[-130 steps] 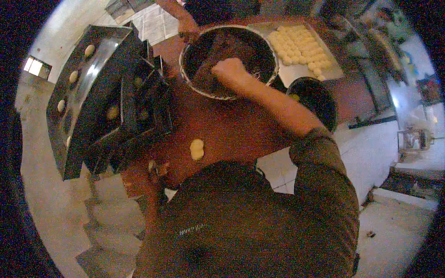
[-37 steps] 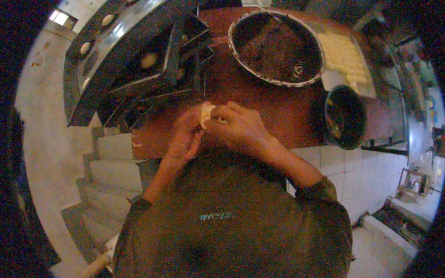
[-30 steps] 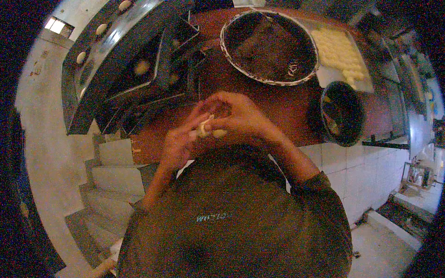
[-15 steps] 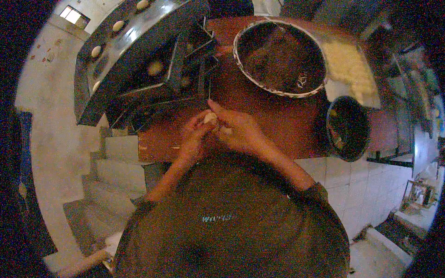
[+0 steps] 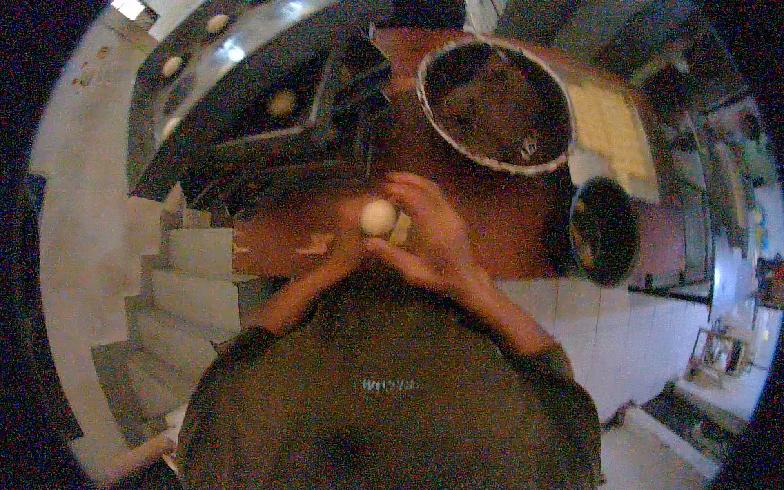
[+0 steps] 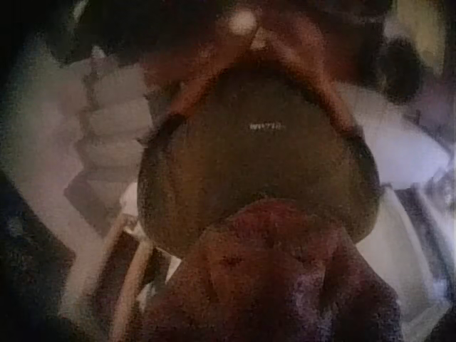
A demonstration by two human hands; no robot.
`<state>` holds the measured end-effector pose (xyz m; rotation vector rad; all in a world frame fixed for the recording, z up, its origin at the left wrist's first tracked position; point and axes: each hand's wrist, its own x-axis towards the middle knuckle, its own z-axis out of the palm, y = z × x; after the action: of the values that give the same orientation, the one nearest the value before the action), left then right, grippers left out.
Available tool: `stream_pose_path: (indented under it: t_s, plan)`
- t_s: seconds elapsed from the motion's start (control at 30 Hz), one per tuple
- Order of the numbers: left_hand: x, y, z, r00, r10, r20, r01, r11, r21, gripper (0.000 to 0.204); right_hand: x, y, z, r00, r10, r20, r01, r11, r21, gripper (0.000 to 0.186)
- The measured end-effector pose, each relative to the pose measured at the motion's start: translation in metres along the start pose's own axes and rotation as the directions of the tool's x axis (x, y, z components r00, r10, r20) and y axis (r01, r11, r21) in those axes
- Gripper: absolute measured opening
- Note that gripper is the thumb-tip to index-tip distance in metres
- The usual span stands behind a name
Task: The person takes pieces of dough, fills them with chocolate paste from a bowl, rolls the dough into balls, and places them onto metal baking trays, occasionally using a brush to apply a liquid to the trays.
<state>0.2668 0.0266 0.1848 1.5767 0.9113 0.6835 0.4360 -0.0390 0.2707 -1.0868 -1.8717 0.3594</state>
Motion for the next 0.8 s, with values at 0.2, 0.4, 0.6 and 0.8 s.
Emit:
stream_pose_path:
  t_s: [0.2, 0.4, 0.6, 0.8]
  plan:
    - [-0.028, -0.042, -0.032, 0.992, -0.114, -0.057, 0.127, 0.906, 0.404, 0.069, -0.125, 0.137, -0.004, 0.885, 0.316, 0.342, -0.128, 0.871, -0.474, 0.027]
    - [-0.029, -0.116, -0.085, 0.952, -0.25, -0.176, 0.306, 0.797, 0.521, 0.066, -0.161, 0.317, 0.074, 0.858, 0.479, -0.185, -0.506, 0.726, -0.466, 0.037]
    - [-0.062, -0.072, -0.092, 0.863, -0.174, -0.474, 0.388, 0.83, 0.401, 0.071, -0.176, 0.249, 0.032, 0.978, 0.158, 0.139, -0.101, 0.932, -0.349, 0.027]
    - [-0.092, -0.126, -0.164, 0.908, 0.162, -0.387, 0.28, 0.454, 0.846, 0.069, -0.122, 0.229, 0.043, 0.95, 0.295, -0.099, -0.306, 0.831, -0.465, 0.029]
